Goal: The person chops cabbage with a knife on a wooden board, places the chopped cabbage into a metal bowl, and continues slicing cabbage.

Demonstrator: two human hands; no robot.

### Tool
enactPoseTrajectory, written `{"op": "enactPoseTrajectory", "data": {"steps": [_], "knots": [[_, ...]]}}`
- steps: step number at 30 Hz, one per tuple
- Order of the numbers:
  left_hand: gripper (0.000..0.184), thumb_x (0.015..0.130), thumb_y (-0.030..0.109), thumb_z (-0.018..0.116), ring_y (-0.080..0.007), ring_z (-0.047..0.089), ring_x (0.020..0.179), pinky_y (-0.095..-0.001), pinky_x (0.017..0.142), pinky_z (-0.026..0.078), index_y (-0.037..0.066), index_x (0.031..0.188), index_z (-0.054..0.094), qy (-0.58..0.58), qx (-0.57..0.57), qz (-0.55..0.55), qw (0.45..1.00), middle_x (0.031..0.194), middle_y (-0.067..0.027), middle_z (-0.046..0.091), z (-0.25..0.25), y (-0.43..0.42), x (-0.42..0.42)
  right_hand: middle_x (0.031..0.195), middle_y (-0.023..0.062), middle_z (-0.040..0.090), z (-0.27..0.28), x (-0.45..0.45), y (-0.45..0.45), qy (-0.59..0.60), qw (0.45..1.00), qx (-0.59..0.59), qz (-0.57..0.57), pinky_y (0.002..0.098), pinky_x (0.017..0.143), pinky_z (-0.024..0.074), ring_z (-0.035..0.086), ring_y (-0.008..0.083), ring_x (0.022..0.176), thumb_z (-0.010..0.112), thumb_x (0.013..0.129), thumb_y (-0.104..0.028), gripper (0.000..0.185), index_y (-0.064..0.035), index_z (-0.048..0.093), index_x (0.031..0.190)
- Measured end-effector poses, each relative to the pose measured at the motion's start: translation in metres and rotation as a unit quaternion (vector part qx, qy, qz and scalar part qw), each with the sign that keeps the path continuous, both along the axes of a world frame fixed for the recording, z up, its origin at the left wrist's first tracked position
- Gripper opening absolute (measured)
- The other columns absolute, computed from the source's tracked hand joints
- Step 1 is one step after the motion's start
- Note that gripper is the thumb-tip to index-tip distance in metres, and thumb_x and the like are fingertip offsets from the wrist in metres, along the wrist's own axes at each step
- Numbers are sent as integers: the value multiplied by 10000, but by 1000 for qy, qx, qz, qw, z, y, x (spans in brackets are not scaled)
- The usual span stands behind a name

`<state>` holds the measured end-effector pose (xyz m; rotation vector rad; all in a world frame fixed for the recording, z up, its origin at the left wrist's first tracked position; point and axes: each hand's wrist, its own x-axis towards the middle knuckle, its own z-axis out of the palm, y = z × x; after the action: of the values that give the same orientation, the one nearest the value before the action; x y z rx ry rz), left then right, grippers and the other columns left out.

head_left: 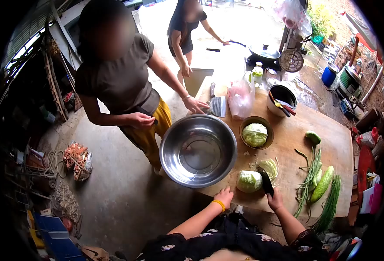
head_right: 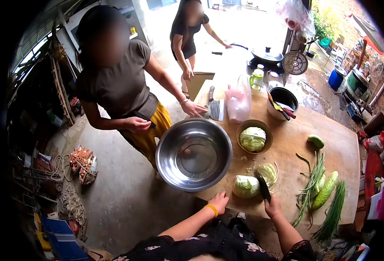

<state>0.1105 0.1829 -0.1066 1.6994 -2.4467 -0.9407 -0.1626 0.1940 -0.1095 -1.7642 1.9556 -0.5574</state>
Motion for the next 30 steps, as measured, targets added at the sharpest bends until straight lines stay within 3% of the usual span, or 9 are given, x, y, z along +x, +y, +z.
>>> {"op": "enactPoseTrajectory", "data": {"steps": [7,11,22,30], "knots": [[275,656,41,577,-327,417,1096,-401,896,399,45,926,525,-31,-10,13,999,1188,-162,386,-5,1,-5,790,234,527,15,6,-2,-30,999,37,-10,467,613,397,500,426,741,604,736,-132,213,-16,458,839],[306,653,43,573,-328,418,1093,-395,894,400,53,953,514,-37,10,36,999,1179,-166,394,-3,-2,-8,788,225,526,10,5,-3,-61,998,17,16,453,625,396,497,422,742,583,751,-96,212,-26,474,919],[306,658,59,570,-338,430,1072,-398,889,399,72,954,490,-90,-5,79,993,1156,-162,412,-3,5,-25,754,275,538,0,-3,-7,-79,996,38,31,493,611,391,505,464,746,561,778,-132,228,-1,409,886],[322,669,43,529,-367,410,1087,-404,892,388,45,986,476,-98,-14,85,991,1197,-202,382,-4,3,-27,769,267,533,2,-2,-11,-97,993,42,48,487,624,407,515,444,737,540,755,-95,195,8,408,855]]}}
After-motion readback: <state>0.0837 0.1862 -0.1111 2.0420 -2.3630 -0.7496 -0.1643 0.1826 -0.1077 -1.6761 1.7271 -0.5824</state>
